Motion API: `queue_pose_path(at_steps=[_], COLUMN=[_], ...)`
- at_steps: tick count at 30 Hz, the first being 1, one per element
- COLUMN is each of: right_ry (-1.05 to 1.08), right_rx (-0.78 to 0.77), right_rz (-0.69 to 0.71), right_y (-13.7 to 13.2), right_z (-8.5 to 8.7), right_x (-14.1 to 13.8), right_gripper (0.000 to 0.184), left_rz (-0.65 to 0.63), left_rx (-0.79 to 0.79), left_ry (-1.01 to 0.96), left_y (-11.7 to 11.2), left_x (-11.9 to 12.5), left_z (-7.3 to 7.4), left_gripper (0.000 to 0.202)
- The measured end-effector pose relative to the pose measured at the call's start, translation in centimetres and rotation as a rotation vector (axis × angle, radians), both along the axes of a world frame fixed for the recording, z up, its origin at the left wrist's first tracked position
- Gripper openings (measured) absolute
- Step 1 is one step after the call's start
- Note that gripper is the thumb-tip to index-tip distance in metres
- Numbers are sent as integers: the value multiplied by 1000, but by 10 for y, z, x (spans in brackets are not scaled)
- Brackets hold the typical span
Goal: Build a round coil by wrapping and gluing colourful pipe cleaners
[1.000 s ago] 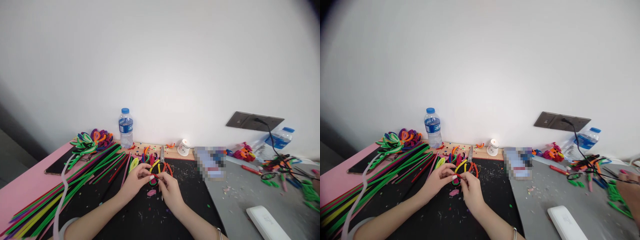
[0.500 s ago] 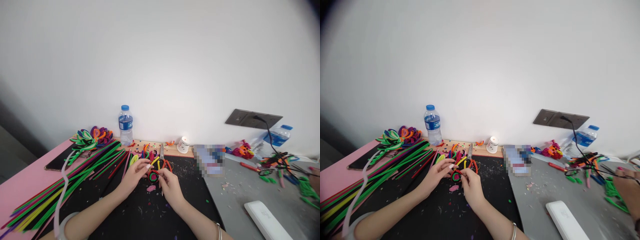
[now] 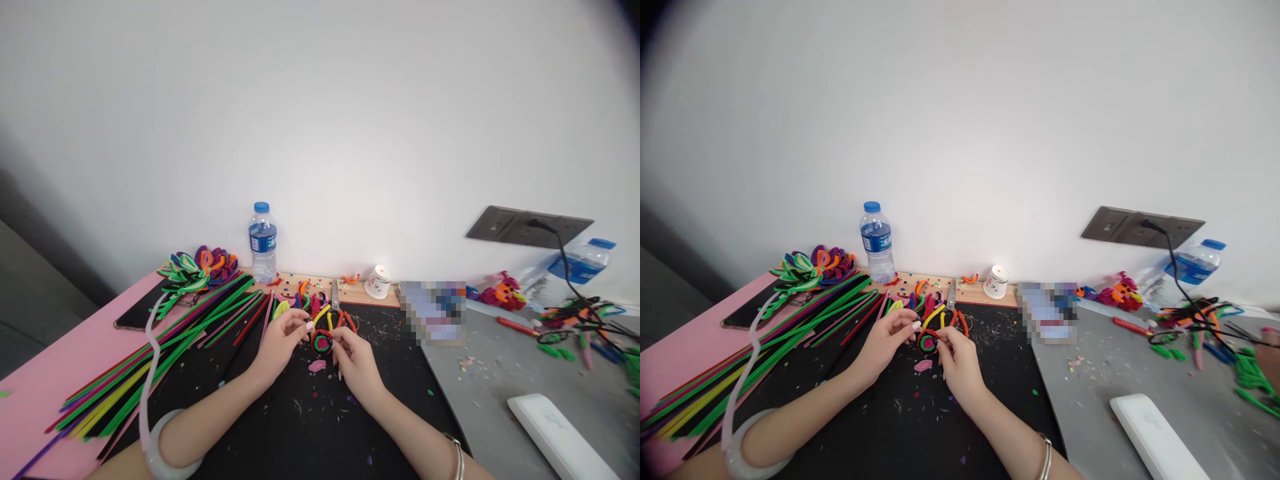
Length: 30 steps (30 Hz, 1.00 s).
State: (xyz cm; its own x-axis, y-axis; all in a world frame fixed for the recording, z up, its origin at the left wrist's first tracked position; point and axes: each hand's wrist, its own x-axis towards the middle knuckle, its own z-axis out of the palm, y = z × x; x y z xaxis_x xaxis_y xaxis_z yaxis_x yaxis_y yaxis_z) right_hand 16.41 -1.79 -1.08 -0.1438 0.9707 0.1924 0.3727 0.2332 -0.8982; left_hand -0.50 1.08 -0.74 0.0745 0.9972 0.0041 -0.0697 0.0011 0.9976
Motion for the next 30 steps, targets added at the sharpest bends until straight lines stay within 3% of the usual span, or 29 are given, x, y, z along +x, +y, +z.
queue_pose_path(at_steps=[13, 21, 30], right_ry=[-1, 1, 6], right_rx=[-16, -11, -6], right_rz=[-8, 0, 3], right_y=[-2, -2, -1], right_z=[-1, -4, -6], right_x=[-2, -1, -1], right_gripper=[14, 15, 15], left_rz=[84, 3, 34], left_rx=[22, -77, -79], left_ry=[-174, -400, -371], left_y=[-2, -5, -2], left_x=[-2, 1, -1], left_z=[-4, 0, -3], left_gripper=[16, 18, 17])
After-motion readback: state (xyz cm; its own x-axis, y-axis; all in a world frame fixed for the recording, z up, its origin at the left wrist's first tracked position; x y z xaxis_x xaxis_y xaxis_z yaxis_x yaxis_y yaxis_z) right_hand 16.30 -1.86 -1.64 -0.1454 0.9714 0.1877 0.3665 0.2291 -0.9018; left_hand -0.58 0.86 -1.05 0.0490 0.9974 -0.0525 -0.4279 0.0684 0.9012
